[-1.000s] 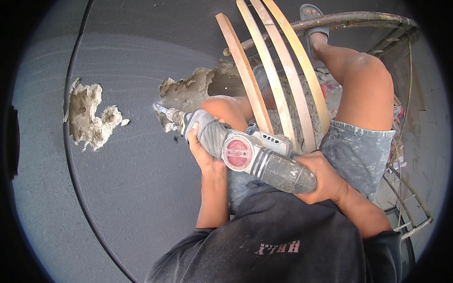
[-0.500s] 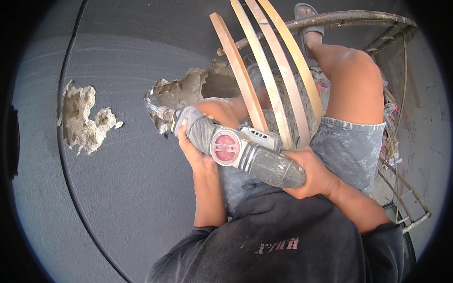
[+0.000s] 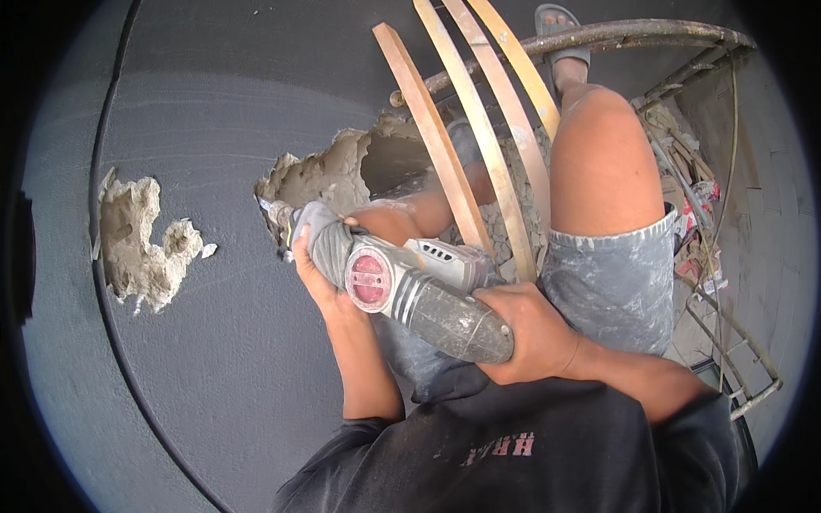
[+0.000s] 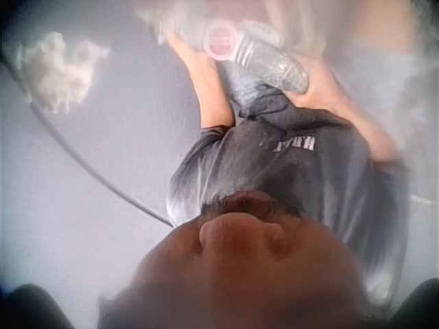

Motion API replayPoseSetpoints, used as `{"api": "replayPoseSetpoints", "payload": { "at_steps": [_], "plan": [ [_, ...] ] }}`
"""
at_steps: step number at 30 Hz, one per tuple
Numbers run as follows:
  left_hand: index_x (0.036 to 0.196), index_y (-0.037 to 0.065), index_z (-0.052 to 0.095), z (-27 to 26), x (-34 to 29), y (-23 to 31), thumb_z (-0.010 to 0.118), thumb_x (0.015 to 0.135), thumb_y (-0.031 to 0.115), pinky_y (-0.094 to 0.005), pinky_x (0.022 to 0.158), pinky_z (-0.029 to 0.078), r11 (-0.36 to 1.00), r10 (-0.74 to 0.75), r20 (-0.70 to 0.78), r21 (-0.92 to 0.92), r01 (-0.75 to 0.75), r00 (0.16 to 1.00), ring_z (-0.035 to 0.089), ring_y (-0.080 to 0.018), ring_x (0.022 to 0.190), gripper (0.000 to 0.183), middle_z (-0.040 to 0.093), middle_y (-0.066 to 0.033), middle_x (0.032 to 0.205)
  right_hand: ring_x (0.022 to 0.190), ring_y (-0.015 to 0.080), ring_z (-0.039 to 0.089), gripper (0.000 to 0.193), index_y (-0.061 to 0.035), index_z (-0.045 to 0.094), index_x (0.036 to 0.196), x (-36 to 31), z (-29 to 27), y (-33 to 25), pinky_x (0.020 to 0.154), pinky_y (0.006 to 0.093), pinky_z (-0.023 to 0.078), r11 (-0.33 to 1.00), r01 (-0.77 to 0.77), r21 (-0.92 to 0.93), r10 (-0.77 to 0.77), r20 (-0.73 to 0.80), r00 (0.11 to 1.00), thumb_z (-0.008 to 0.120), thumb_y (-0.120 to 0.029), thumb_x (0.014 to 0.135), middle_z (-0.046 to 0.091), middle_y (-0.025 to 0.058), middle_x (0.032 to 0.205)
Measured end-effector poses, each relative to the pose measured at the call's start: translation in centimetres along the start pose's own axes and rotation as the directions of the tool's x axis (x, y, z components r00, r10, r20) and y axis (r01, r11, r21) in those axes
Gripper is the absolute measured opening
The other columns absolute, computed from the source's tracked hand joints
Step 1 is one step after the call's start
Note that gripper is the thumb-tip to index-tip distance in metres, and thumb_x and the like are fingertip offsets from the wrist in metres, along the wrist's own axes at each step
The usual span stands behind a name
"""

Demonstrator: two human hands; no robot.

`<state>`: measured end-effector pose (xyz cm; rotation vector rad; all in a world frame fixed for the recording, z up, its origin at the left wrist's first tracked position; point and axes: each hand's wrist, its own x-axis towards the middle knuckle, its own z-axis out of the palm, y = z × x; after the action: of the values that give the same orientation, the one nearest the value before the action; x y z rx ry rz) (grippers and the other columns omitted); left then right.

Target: The person uses a power tool to chip away at a wall, creating a hole. The person is standing on a scaffold while performing the task.

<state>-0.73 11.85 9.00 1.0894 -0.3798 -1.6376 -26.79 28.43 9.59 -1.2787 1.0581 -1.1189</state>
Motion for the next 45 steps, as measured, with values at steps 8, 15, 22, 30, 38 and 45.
{"api": "replayPoseSetpoints", "payload": {
  "at_steps": [8,15,22,30,38,45],
  "plan": [
    [0.106,-0.003,0.064,1.2,3.0,1.6,0.064,0.091,0.039,-0.0448,0.072,0.062,0.998,-0.023,-0.025,0.060,0.024,0.999,0.071,-0.0345,0.079,0.044,0.071,-0.0224,0.093,0.088,0.0443,0.070,0.035,0.0038,0.068,0.100,2.8,-0.2,-1.1,0.078,0.0439,0.056,0.998,-0.024,-0.052,0.019,-0.096,0.995,0.079,-0.010,0.070,0.070,0.0256,0.089],
    [0.114,0.001,0.062,0.8,3.9,-1.4,0.064,0.091,0.042,-0.0466,0.078,0.062,0.995,0.060,0.052,0.081,-0.064,0.997,0.071,-0.0335,0.087,0.047,0.071,-0.0207,0.095,0.096,0.0343,0.075,0.043,0.0066,0.070,0.112,2.3,-3.5,2.6,0.086,0.0391,0.056,0.997,-0.076,-0.016,0.074,-0.098,0.992,0.078,-0.004,0.072,0.075,0.0250,0.098],
    [0.118,0.004,0.064,2.9,5.1,-3.9,0.063,0.092,0.040,-0.0502,0.087,0.060,0.999,0.034,-0.014,0.025,-0.034,0.999,0.071,-0.0336,0.096,0.045,0.071,-0.0146,0.108,0.097,0.0307,0.073,0.046,0.0078,0.071,0.112,2.9,-4.6,4.9,0.090,0.0369,0.055,0.983,-0.147,-0.110,0.102,-0.336,0.936,0.079,-0.004,0.068,0.075,0.0224,0.101],
    [0.120,0.001,0.061,3.4,3.1,-3.5,0.063,0.091,0.043,-0.0503,0.086,0.061,1.000,-0.022,-0.074,-0.013,0.021,0.997,0.071,-0.0338,0.094,0.051,0.070,-0.0191,0.104,0.099,0.0361,0.073,0.051,0.0062,0.070,0.114,0.1,-2.8,3.0,0.093,0.0396,0.054,0.961,-0.243,-0.130,0.180,-0.372,0.910,0.082,-0.008,0.066,0.075,0.0223,0.100],
    [0.123,0.006,0.061,-0.8,-3.1,-6.3,0.066,0.090,0.041,-0.0476,0.084,0.061,0.992,-0.114,-0.017,-0.049,0.113,0.993,0.071,-0.0343,0.092,0.048,0.071,-0.0210,0.102,0.101,0.0343,0.072,0.050,0.0061,0.069,0.112,-6.5,-2.5,4.2,0.094,0.0398,0.053,0.967,-0.121,-0.226,0.050,-0.296,0.954,0.080,-0.005,0.065,0.072,0.0233,0.106],
    [0.119,0.001,0.061,0.4,-3.9,-5.1,0.067,0.089,0.041,-0.0465,0.085,0.060,0.995,-0.092,-0.046,0.024,0.094,0.995,0.071,-0.0334,0.092,0.051,0.071,-0.0217,0.102,0.096,0.0373,0.072,0.053,0.0061,0.066,0.113,-7.0,-1.6,5.2,0.091,0.0408,0.053,0.952,0.042,-0.303,-0.151,-0.344,0.927,0.083,-0.011,0.065,0.071,0.0217,0.099]
  ]
}}
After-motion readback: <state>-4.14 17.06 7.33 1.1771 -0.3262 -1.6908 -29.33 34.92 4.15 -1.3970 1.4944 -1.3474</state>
